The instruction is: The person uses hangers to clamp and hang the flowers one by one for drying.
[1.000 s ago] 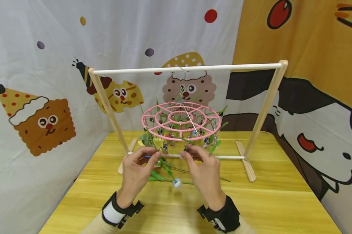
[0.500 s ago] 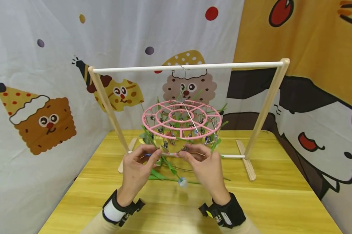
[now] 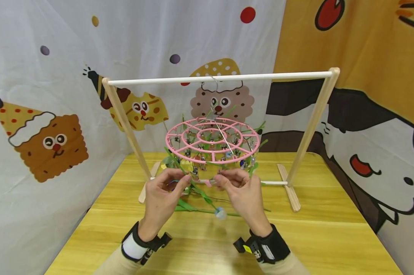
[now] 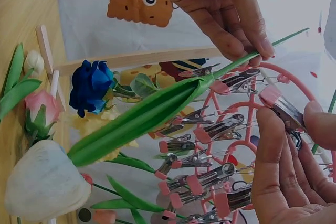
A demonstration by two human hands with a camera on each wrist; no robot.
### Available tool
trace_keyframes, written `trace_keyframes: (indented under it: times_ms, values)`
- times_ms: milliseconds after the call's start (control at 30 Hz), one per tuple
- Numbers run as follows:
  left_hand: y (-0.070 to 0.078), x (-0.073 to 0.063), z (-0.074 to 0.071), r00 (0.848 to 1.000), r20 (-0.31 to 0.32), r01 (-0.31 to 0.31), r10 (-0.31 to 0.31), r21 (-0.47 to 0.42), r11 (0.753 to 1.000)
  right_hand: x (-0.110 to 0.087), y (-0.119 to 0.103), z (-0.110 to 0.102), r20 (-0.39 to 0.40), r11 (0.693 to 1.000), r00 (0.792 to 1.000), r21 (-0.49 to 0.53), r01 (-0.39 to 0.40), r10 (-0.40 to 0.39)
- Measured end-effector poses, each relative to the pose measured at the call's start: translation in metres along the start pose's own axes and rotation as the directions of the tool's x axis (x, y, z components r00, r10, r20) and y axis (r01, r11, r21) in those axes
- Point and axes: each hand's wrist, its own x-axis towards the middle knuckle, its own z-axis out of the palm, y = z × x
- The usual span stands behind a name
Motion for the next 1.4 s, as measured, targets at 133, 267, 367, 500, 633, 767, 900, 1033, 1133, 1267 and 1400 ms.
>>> trace_keyframes:
  times_ms: [133,267,367,500,633,767,900,1033,1133,1267,1400]
  values:
    - [-0.001,0.000,0.001,1.000,0.000,-0.003,0.003,-0.003,1.000,0.000,0.000,0.000,-0.024,1.000,1.000,0.000,0.018,-0.018]
    - [0.000,0.001,0.002,1.000,0.003,-0.006,0.006,-0.011,1.000,0.000,0.000,0.000,-0.052,1.000,0.998,-0.021,0.019,-0.020]
    - [0.000,0.001,0.003,1.000,0.009,-0.010,0.010,-0.020,1.000,0.000,0.000,0.000,-0.062,0.999,0.998,-0.032,0.013,-0.015]
    - [0.003,0.001,0.005,0.999,0.022,-0.025,0.026,-0.029,0.999,0.001,0.001,0.000,-0.066,0.998,0.998,-0.054,0.009,-0.013]
    - [0.005,0.002,0.007,0.999,0.030,-0.043,0.044,-0.038,0.998,0.002,0.002,-0.001,-0.060,0.996,0.998,-0.084,0.007,-0.012]
    - [0.007,0.003,0.010,0.998,0.031,-0.046,0.047,-0.043,0.998,0.003,0.003,0.000,-0.048,0.996,0.999,-0.089,-0.001,-0.003]
    - [0.008,0.004,0.014,0.998,0.031,-0.056,0.058,-0.053,0.997,0.003,0.003,0.001,-0.037,0.997,0.999,-0.080,-0.006,0.003]
    - [0.009,0.005,0.017,0.997,0.035,-0.064,0.066,-0.067,0.996,0.004,0.004,0.001,-0.031,0.997,0.999,-0.070,-0.018,0.016]
    - [0.010,0.006,0.019,0.997,0.041,-0.059,0.062,-0.071,0.996,0.003,0.003,0.001,-0.027,0.998,0.999,-0.055,-0.029,0.028]
    - [0.010,0.006,0.021,0.997,0.048,-0.055,0.059,-0.076,0.996,0.003,0.003,0.002,-0.018,0.999,0.999,-0.030,-0.038,0.037]
    - [0.010,0.006,0.022,0.997,0.058,-0.053,0.059,-0.098,0.994,0.003,0.004,0.001,-0.002,0.999,0.999,-0.016,-0.039,0.039]
